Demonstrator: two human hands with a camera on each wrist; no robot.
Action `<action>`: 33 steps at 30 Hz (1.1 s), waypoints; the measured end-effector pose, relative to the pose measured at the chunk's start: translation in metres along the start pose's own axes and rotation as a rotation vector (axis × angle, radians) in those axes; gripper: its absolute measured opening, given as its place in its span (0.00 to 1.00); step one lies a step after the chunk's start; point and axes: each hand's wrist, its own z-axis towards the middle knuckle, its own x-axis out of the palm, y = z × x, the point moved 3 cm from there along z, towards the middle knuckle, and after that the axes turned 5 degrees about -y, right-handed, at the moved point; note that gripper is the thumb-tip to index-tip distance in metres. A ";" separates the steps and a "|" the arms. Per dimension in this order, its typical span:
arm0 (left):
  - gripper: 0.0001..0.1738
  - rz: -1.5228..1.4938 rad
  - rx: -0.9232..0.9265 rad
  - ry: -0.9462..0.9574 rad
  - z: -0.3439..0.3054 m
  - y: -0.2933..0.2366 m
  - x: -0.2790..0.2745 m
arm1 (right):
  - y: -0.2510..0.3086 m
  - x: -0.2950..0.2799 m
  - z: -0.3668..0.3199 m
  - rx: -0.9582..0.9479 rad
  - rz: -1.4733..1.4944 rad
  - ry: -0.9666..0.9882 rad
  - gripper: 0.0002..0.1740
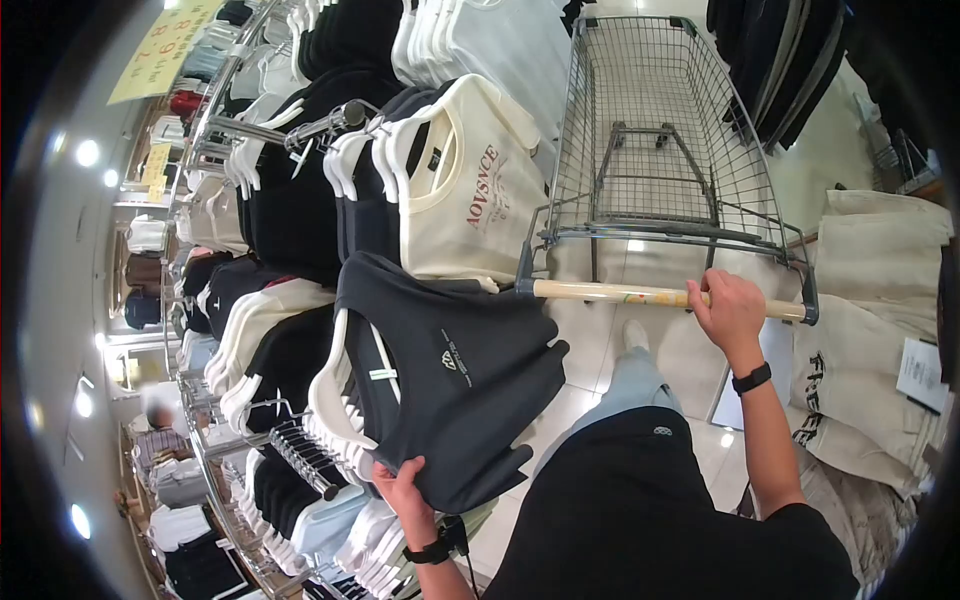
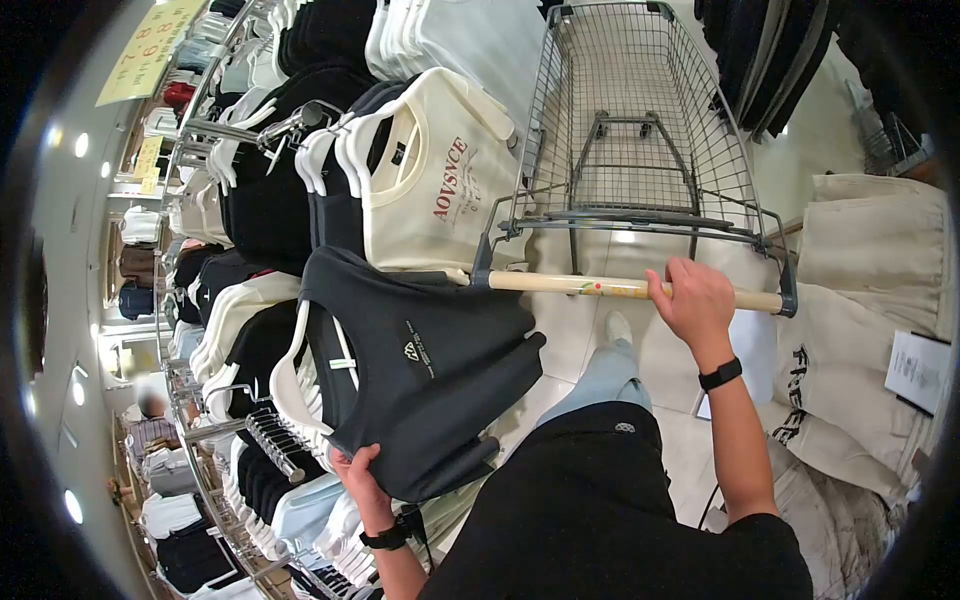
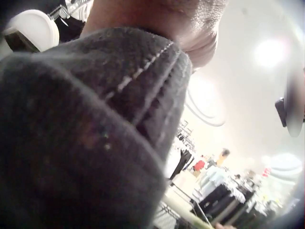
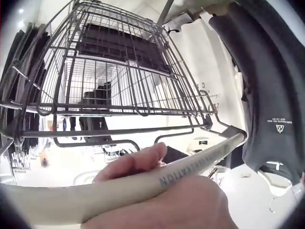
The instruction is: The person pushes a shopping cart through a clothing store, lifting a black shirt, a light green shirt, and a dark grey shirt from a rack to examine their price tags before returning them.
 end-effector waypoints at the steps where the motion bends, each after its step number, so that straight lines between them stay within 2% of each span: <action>1: 0.22 -0.021 -0.005 -0.022 0.001 -0.003 0.004 | 0.001 -0.001 0.004 0.002 0.003 0.015 0.22; 3: 0.23 -0.030 -0.023 -0.049 0.002 -0.008 0.010 | -0.001 -0.001 0.010 0.131 0.036 0.126 0.21; 4: 0.25 -0.034 -0.029 -0.025 0.003 -0.009 0.013 | -0.001 -0.002 0.015 0.134 0.037 0.146 0.21; 6: 0.26 -0.024 -0.052 -0.007 0.000 -0.013 0.018 | -0.004 -0.001 0.020 0.288 0.112 0.313 0.17; 7: 0.26 -0.021 -0.053 -0.035 -0.002 -0.016 0.022 | -0.003 -0.001 0.022 0.286 0.112 0.331 0.17; 9: 0.26 -0.015 -0.060 -0.082 -0.007 -0.016 0.022 | 0.001 -0.002 0.029 0.378 0.372 0.212 0.12; 10: 0.27 -0.006 -0.062 -0.079 -0.009 -0.015 0.018 | 0.010 -0.005 0.035 0.368 0.378 0.229 0.12; 12: 0.27 0.008 -0.075 -0.093 -0.017 -0.012 0.004 | 0.041 -0.021 0.046 0.223 0.557 -0.001 0.06; 13: 0.27 0.031 -0.075 -0.073 -0.020 -0.010 -0.003 | 0.058 -0.022 0.046 0.215 0.559 0.010 0.06; 15: 0.27 0.035 -0.068 -0.049 -0.025 -0.009 -0.013 | 0.102 -0.030 0.049 -0.045 0.755 0.035 0.05; 17: 0.26 0.139 -0.080 0.030 -0.034 -0.015 -0.026 | 0.140 -0.019 0.041 -0.205 0.867 0.219 0.06; 19: 0.26 0.137 -0.044 0.053 -0.041 -0.014 -0.049 | 0.175 0.004 0.026 -0.372 0.856 0.428 0.09; 20: 0.23 0.286 -0.046 0.140 -0.044 -0.008 -0.071 | 0.187 0.016 0.018 -0.385 0.847 0.402 0.09; 21: 0.21 0.436 -0.044 0.229 -0.046 0.000 -0.091 | 0.200 0.036 0.006 -0.379 0.832 0.613 0.12; 22: 0.27 0.380 0.021 0.165 -0.056 0.004 -0.100 | 0.212 0.057 -0.009 -0.364 0.807 0.825 0.16; 23: 0.33 0.320 0.080 0.100 -0.066 0.008 -0.111 | 0.224 0.081 -0.026 -0.367 0.794 0.803 0.16; 24: 0.43 0.309 0.080 0.096 -0.074 0.018 -0.134 | 0.233 0.105 -0.042 -0.286 0.801 0.674 0.22; 25: 0.42 0.284 0.028 0.152 -0.086 -0.004 -0.131 | 0.240 0.118 -0.048 -0.216 0.809 0.546 0.29; 26: 0.42 0.361 0.080 0.154 -0.091 0.005 -0.155 | 0.253 0.127 -0.044 -0.121 0.694 0.667 0.37; 27: 0.43 0.442 0.127 0.152 -0.098 0.015 -0.186 | 0.255 0.158 -0.051 -0.146 0.687 0.655 0.37; 29: 0.29 0.415 0.296 0.470 -0.117 0.011 -0.223 | 0.262 0.238 -0.071 -0.625 0.580 0.234 0.43; 30: 0.26 0.258 0.287 0.293 -0.128 0.024 -0.249 | 0.275 0.235 -0.059 -0.492 0.866 0.221 0.41; 31: 0.26 0.257 0.307 0.290 -0.125 0.036 -0.270 | 0.278 0.234 -0.054 -0.097 1.347 0.375 0.38; 33: 0.25 0.228 0.366 0.174 -0.116 0.033 -0.295 | 0.271 0.182 -0.056 0.113 1.131 0.893 0.39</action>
